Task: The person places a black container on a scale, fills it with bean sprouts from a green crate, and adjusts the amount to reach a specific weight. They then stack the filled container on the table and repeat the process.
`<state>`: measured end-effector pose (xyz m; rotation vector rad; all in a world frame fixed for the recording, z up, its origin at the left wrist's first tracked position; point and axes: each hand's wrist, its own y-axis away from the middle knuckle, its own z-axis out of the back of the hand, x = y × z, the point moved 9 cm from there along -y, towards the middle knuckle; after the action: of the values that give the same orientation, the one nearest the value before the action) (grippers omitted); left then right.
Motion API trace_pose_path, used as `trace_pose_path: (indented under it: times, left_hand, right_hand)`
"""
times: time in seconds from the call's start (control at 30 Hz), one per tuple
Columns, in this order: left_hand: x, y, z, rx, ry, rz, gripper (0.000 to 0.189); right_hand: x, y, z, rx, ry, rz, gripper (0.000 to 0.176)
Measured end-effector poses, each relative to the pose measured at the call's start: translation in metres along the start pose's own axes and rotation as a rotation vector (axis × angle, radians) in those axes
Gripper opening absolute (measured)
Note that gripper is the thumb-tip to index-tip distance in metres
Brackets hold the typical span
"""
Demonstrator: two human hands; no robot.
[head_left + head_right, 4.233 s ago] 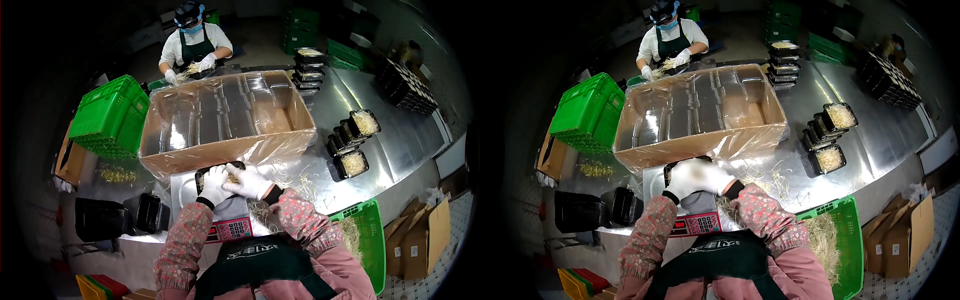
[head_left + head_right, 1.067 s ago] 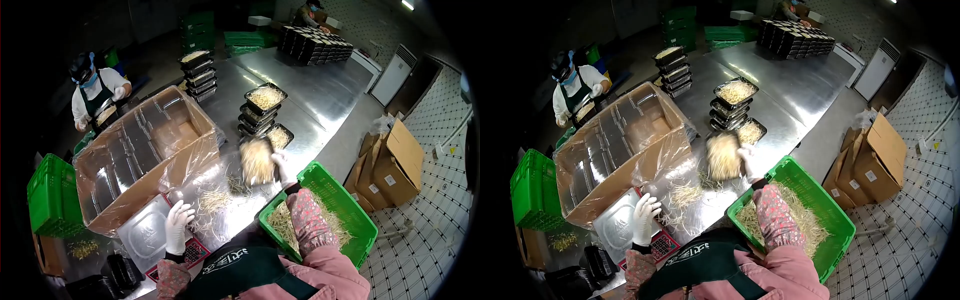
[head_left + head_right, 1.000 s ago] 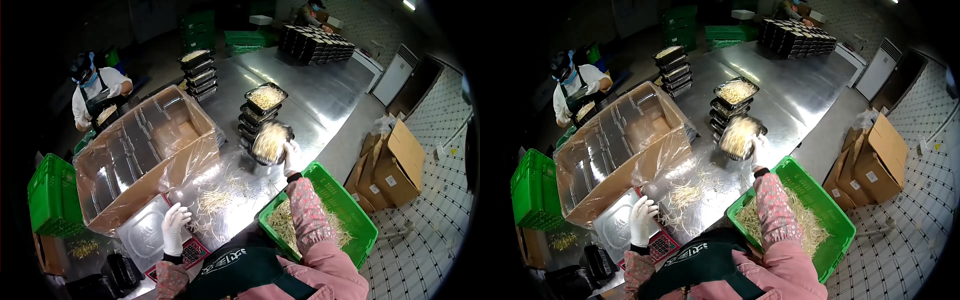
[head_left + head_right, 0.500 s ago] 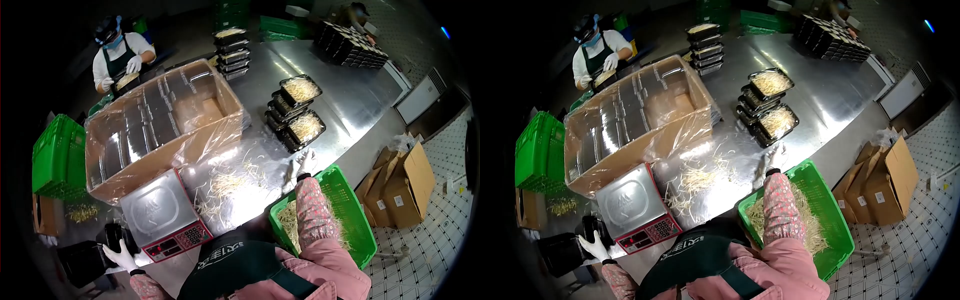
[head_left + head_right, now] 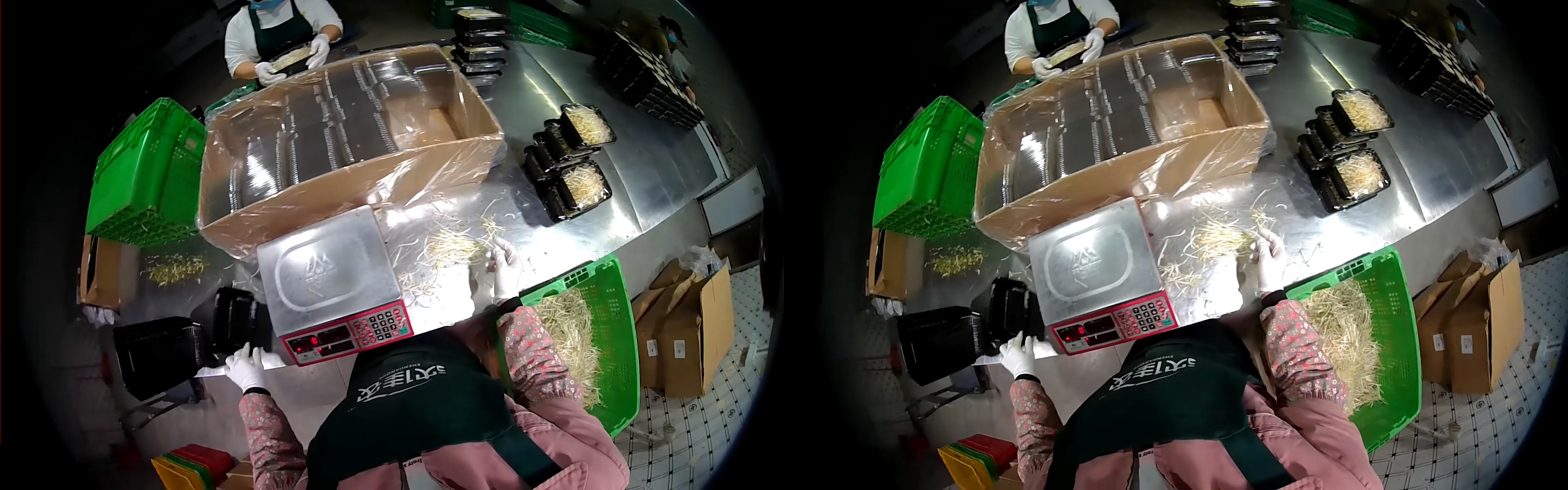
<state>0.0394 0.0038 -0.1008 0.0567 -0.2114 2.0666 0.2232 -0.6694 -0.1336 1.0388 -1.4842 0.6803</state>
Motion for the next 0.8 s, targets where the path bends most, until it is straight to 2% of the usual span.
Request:
trace_pose_path:
  times: [0.07,0.1,0.17,0.23,0.33,0.4,0.43,0.47,0.53,0.57,0.6,0.67,0.77,0.8]
  left_hand:
    - [0.006,-0.004,0.001,-0.055,0.066,-0.037,0.021]
    - [0.006,-0.005,0.011,-0.098,0.094,0.007,0.014]
    - [0.011,-0.007,0.026,-0.201,0.147,0.040,0.011]
    - [0.021,-0.010,0.034,-0.242,0.162,0.053,0.011]
    - [0.029,-0.018,0.067,-0.505,0.463,0.019,0.017]
    - [0.008,-0.033,0.094,-0.599,0.656,-0.039,0.017]
    - [-0.023,-0.037,0.120,-0.713,0.753,-0.160,0.020]
    - [-0.057,-0.044,0.140,-0.699,0.834,-0.214,0.021]
    - [-0.145,-0.049,0.179,-0.624,1.024,-0.419,0.023]
    - [-0.192,-0.051,0.183,-0.474,1.191,-0.532,0.023]
    - [-0.240,-0.047,0.189,-0.315,1.347,-0.645,0.023]
    - [-0.340,-0.018,0.209,-0.077,1.287,-0.962,0.020]
    - [-0.448,0.025,0.214,0.006,1.170,-1.295,0.019]
    - [-0.478,0.035,0.205,-0.060,1.132,-1.369,0.020]
  right_hand:
    - [-0.015,0.022,-0.025,0.078,0.067,-0.048,0.027]
    - [-0.019,0.033,-0.036,0.118,0.105,-0.046,0.026]
    - [-0.022,0.056,-0.056,0.196,0.164,-0.026,0.024]
    - [-0.026,0.076,-0.070,0.264,0.244,0.020,0.022]
    - [-0.027,0.099,-0.081,0.309,0.334,0.080,0.022]
    - [-0.031,0.116,-0.079,0.272,0.289,-0.095,0.021]
    - [-0.037,0.122,-0.079,0.293,0.284,-0.129,0.021]
    - [-0.043,0.128,-0.075,0.308,0.280,-0.164,0.021]
    - [-0.027,0.144,-0.075,0.303,0.390,0.019,0.020]
    - [-0.006,0.155,-0.078,0.298,0.503,0.150,0.020]
    - [-0.010,0.162,-0.070,0.295,0.639,0.124,0.021]
    - [0.012,0.182,-0.069,0.359,0.671,0.198,0.021]
    - [0.040,0.207,-0.047,0.296,0.648,0.268,0.019]
    - [0.048,0.216,-0.034,0.232,0.652,0.350,0.020]
